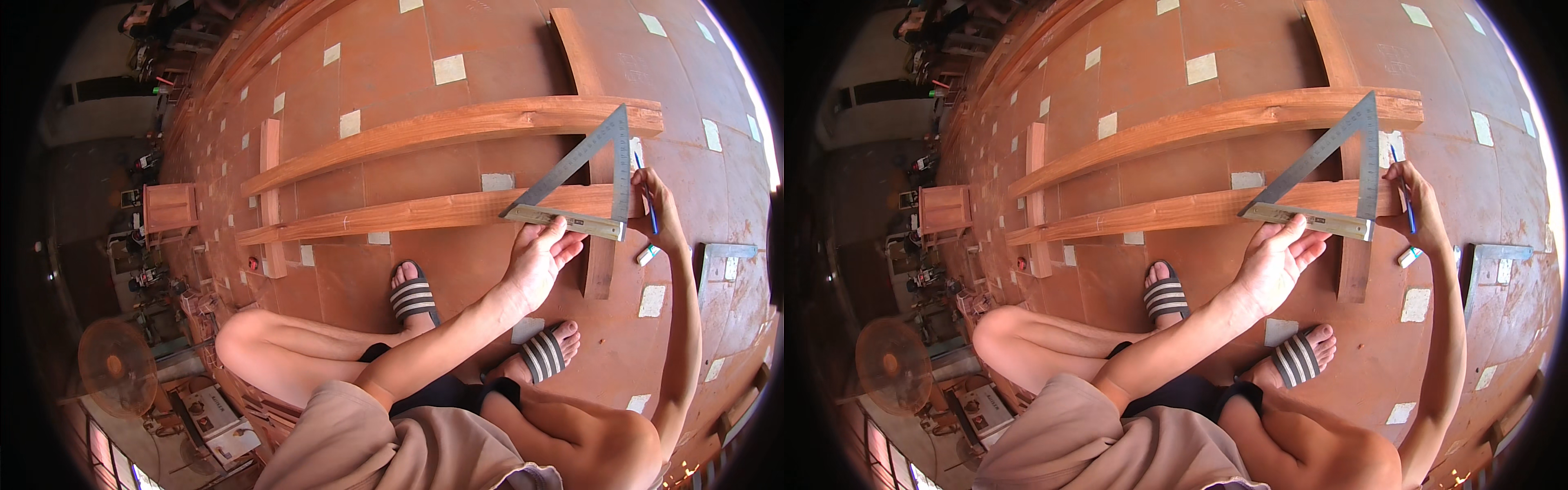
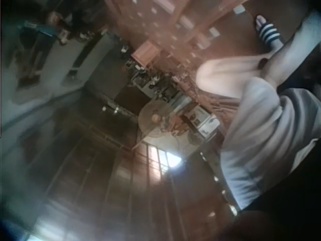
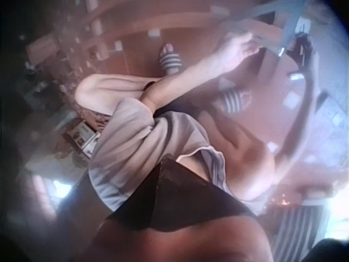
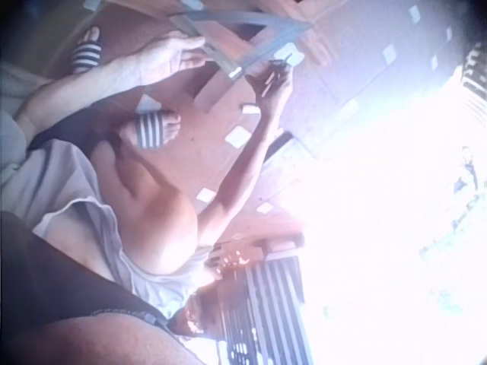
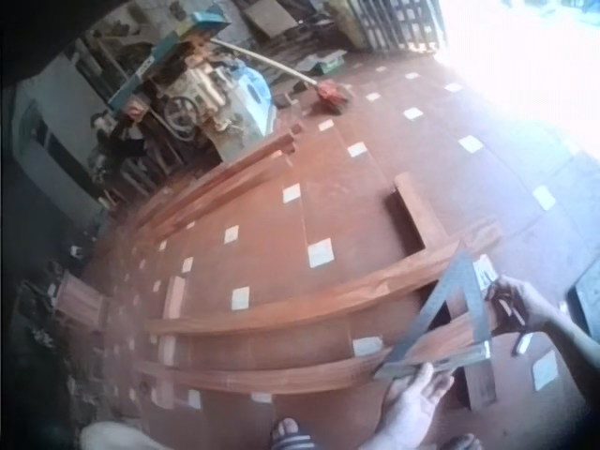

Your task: The person sits on the floor and uses a try square and a blue pen to mark measurements and lines on several wooden planks. They measure, mark, and reposition the planks repeatedly to prepare them for cutting.

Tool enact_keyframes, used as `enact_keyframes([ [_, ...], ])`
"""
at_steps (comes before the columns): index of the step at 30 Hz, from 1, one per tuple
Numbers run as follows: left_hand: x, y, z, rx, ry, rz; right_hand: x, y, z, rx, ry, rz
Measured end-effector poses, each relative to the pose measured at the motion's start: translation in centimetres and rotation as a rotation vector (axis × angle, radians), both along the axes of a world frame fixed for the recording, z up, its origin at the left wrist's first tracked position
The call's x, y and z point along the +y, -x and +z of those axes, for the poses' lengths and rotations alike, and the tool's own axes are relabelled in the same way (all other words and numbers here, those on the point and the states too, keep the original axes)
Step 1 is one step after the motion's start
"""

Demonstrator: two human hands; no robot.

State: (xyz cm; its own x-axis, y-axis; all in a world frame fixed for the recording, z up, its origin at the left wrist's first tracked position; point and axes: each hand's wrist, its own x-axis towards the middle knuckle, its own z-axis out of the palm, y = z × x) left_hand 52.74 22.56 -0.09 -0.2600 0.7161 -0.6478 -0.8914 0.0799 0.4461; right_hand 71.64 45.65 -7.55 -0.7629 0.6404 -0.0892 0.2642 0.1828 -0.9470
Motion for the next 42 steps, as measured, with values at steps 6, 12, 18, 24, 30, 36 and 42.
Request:
enact_keyframes([
  [6,-0.8,-2.4,-5.1,-0.003,0.047,0.071,-0.1,-1.3,1.4,-0.147,-0.335,-0.068],
  [12,0.0,-3.3,-5.0,0.111,0.111,0.055,-2.2,-6.0,2.3,-0.077,-0.331,-0.389],
  [18,-0.5,-3.3,-3.9,0.249,0.166,-0.311,-5.4,-8.4,2.3,-0.049,-0.17,-0.639],
  [24,1.2,0.2,-2.7,2.138,-0.094,-0.609,-7.2,-8.2,2.6,-0.004,-0.12,-0.707],
  [30,1.9,2.1,-5.0,2.207,-0.184,-0.673,-8.0,-7.7,2.5,0.036,-0.124,-0.754],
  [36,2.0,2.0,-5.5,2.165,-0.26,-0.671,-8.5,-8.4,2.3,0.017,-0.101,-0.755],
  [42,1.9,2.5,-5.3,2.169,-0.285,-0.674,-8.8,-8.6,2.2,0.001,-0.071,-0.813],
])
